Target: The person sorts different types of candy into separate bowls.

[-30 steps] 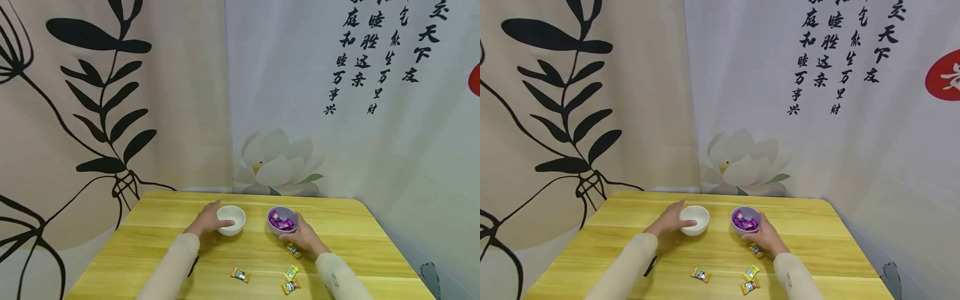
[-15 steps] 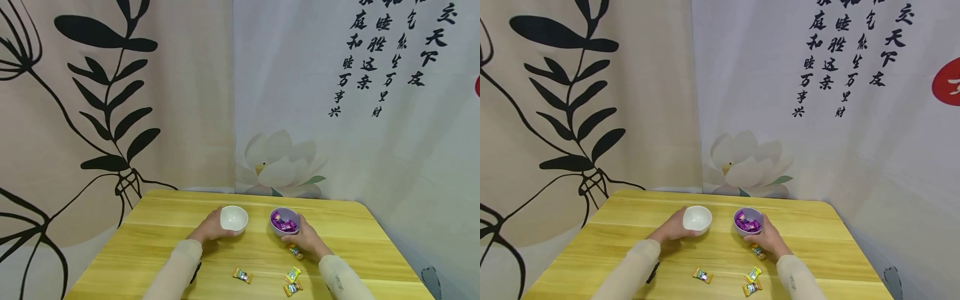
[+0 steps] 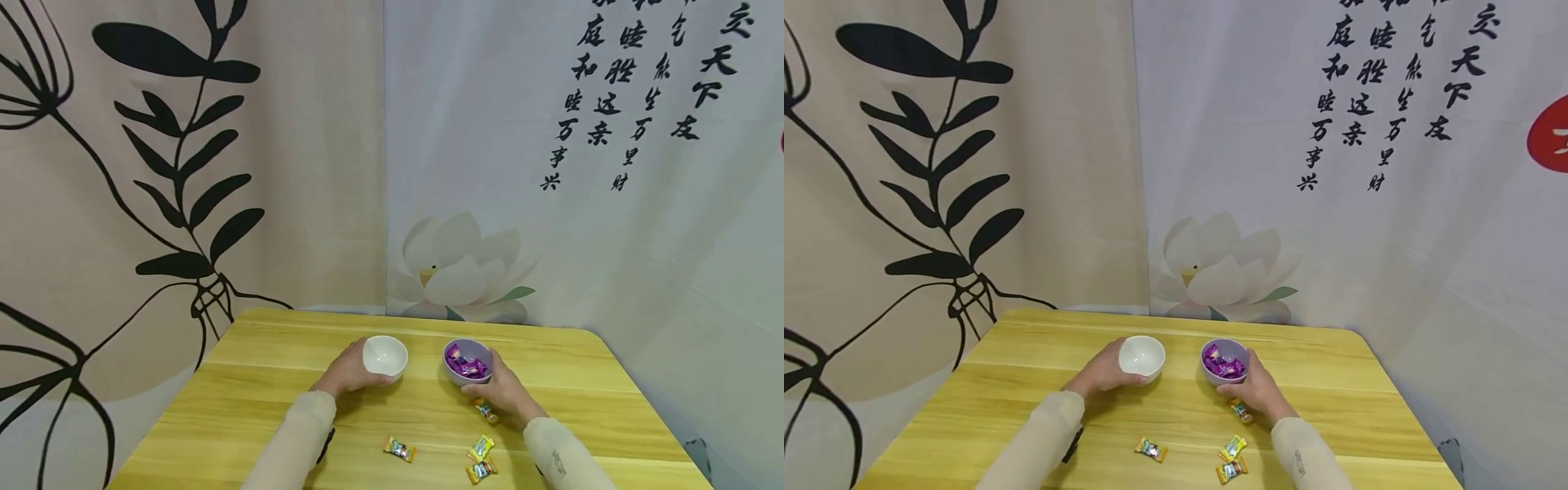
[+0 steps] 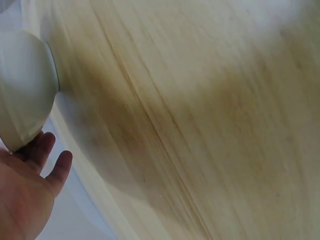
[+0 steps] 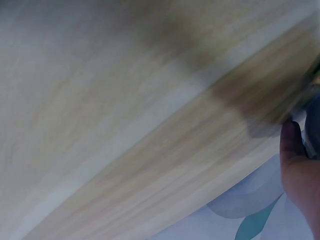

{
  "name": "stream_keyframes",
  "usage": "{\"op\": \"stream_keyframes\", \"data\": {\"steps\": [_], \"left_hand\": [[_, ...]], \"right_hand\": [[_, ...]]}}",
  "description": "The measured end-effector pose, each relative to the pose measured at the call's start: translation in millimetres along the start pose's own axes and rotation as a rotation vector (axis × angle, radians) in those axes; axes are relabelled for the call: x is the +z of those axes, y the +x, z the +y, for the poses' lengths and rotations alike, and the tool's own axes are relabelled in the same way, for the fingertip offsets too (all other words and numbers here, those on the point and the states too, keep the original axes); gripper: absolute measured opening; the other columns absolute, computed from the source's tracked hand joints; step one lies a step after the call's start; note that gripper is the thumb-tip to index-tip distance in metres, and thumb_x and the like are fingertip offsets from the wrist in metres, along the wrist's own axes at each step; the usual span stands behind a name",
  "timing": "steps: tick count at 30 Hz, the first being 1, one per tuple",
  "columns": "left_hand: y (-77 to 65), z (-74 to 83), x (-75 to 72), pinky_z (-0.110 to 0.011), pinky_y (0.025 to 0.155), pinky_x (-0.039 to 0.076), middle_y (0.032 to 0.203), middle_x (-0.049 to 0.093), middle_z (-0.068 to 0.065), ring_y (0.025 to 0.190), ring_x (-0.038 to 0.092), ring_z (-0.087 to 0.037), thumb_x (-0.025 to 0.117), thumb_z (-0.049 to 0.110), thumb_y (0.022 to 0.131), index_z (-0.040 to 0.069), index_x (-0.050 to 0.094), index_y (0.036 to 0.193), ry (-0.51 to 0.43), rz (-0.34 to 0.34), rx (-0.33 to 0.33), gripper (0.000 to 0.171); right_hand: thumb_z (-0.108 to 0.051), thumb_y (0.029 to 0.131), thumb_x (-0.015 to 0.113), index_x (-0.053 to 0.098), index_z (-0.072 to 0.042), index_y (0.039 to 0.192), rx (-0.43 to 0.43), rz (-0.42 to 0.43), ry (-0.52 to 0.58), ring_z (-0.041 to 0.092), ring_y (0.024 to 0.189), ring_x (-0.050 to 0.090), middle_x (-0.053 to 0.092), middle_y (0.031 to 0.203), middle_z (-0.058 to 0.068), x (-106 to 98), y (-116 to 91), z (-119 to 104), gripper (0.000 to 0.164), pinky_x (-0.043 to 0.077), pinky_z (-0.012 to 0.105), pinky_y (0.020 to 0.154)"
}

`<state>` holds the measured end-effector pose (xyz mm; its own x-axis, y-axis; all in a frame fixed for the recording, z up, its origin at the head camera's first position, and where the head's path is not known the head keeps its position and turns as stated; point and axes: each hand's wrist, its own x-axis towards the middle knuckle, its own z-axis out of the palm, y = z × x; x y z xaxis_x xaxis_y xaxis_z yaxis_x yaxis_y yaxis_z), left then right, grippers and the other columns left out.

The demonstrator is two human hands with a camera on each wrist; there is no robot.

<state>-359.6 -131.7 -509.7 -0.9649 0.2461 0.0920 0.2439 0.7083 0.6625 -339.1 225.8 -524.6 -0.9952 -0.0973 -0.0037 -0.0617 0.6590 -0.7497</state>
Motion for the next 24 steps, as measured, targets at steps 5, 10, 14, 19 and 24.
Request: {"op": "stream_keyframes", "data": {"steps": [5, 10, 14, 19, 24], "left_hand": [[-0.7, 0.6, 2.3, -0.053, 0.093, 0.046, 0.129, 0.054, -0.015, 0.112, 0.056, -0.031, 0.091, 0.047, 0.066, 0.001, 0.041, 0.144, -0.069, -0.002, -0.006, 0.104], [-0.9, -0.6, 3.5, -0.053, 0.094, 0.047, 0.129, 0.055, -0.015, 0.112, 0.056, -0.031, 0.092, 0.044, 0.066, 0.001, 0.04, 0.144, -0.099, -0.006, 0.007, 0.103], [-0.9, -1.6, 2.6, -0.053, 0.093, 0.047, 0.128, 0.056, -0.014, 0.111, 0.057, -0.031, 0.092, 0.044, 0.066, 0.001, 0.041, 0.143, -0.094, -0.006, 0.01, 0.102], [-2.5, 1.1, -0.2, -0.053, 0.094, 0.047, 0.127, 0.056, -0.014, 0.11, 0.057, -0.031, 0.092, 0.044, 0.066, 0.001, 0.041, 0.143, -0.094, -0.008, -0.011, 0.102], [-4.9, 3.2, -3.3, -0.053, 0.094, 0.046, 0.127, 0.057, -0.013, 0.11, 0.057, -0.031, 0.092, 0.043, 0.066, 0.001, 0.041, 0.143, -0.097, -0.011, -0.023, 0.102]], "right_hand": [[-0.053, 0.074, 0.083, -0.01, 0.002, 0.155, 0.021, -0.015, 0.01, 0.05, 0.143, 0.014, 0.008, 0.158, 0.033, -1, -3, 1, 0.135, 0.015, 0.061, 0.113], [-0.056, 0.082, 0.075, -0.009, -0.001, 0.156, 0.029, 0.024, -0.007, 0.049, 0.144, 0.016, 0.008, 0.159, 0.03, -5, -9, -3, 0.124, 0.014, 0.06, 0.114], [-0.05, 0.09, 0.069, 0.004, 0.001, 0.157, -0.039, 0.088, -0.036, 0.047, 0.142, 0.025, 0.018, 0.158, 0.027, -10, -16, -10, 0.106, 0.021, 0.061, 0.112], [-0.049, 0.092, 0.067, 0.024, 0.003, 0.152, -0.131, 0.188, -0.088, 0.043, 0.133, 0.039, 0.033, 0.15, 0.025, -14, -28, -8, 0.09, 0.035, 0.06, 0.106], [-0.041, 0.096, 0.065, 0.035, 0.005, 0.148, -0.204, 0.29, -0.124, 0.043, 0.126, 0.045, 0.043, 0.141, 0.026, -16, -41, 1, 0.076, 0.038, 0.06, 0.101]]}}
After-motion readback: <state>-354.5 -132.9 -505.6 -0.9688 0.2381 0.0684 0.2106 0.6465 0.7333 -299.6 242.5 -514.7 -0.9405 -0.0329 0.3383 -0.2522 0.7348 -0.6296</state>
